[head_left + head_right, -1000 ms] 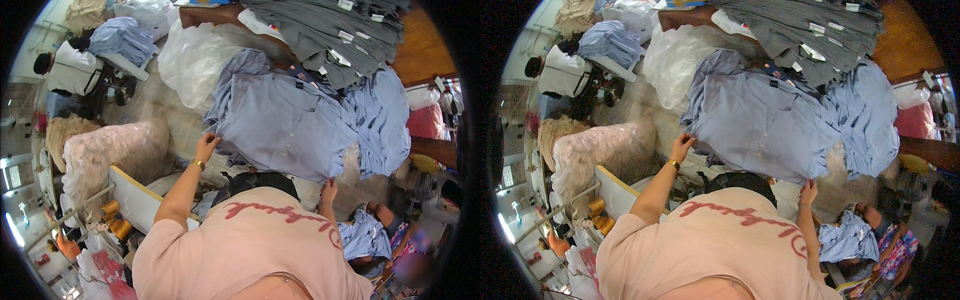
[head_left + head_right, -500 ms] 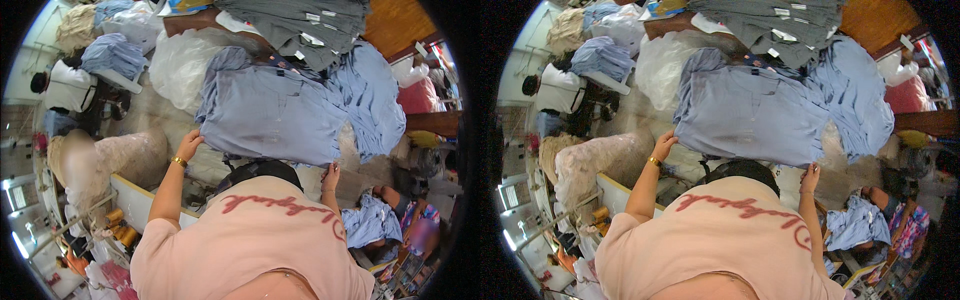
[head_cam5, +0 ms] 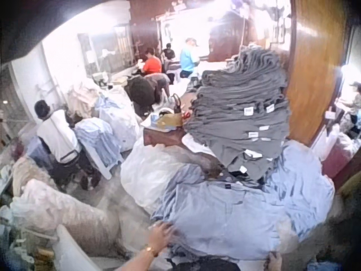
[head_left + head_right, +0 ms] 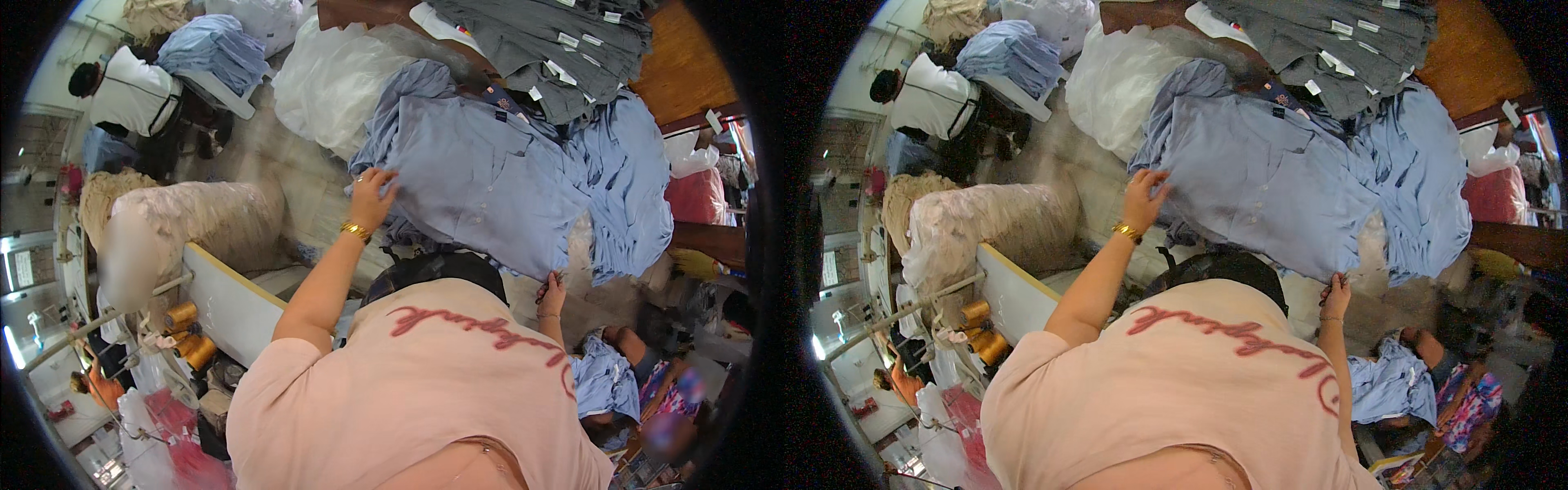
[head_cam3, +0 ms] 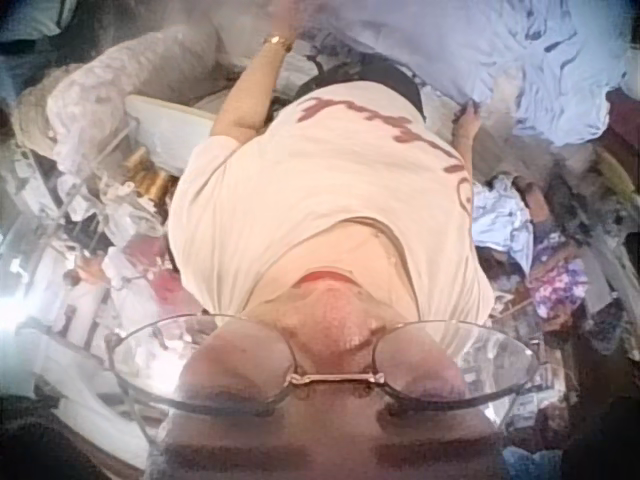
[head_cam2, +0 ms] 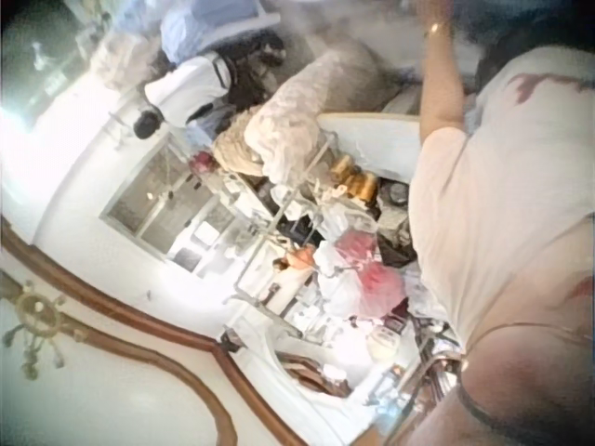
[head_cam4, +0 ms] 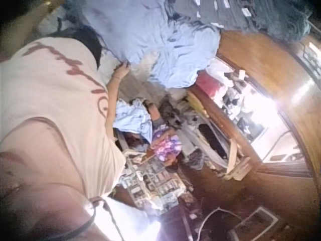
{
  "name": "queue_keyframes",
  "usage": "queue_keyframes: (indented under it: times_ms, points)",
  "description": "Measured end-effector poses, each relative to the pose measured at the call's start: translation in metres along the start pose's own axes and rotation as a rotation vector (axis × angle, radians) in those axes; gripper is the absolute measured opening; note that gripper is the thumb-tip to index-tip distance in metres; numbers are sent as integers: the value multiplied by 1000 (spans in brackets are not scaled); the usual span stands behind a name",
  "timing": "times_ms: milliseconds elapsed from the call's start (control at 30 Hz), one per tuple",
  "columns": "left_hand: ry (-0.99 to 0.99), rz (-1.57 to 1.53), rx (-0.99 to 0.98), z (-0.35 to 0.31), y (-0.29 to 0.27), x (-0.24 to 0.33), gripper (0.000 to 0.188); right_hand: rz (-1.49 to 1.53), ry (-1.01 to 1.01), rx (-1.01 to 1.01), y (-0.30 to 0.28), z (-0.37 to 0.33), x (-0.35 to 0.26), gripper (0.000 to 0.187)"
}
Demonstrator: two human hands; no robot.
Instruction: The person buttons several light blue shirts from a pile, trims loose threads with snips, and places the shirts into a stack.
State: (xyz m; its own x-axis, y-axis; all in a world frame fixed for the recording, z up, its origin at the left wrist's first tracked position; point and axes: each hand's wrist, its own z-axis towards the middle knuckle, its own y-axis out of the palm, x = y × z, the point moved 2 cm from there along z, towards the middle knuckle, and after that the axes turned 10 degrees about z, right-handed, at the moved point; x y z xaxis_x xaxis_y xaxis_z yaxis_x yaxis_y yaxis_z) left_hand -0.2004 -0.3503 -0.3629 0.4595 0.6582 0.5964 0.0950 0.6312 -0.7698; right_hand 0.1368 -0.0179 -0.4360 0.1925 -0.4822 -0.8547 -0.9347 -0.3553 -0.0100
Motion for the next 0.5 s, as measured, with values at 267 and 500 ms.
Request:
queue_keyframes:
  times_ms: [267, 500]
  points:
    - [-280, 92, 139, -10, 23, -50, 28, 0, 4, -104, -8, 1, -11, 14]
    - [-334, -212, -282, -36, 30, -72, 28, 77, -65, -21, 7, -16, -50, 10]
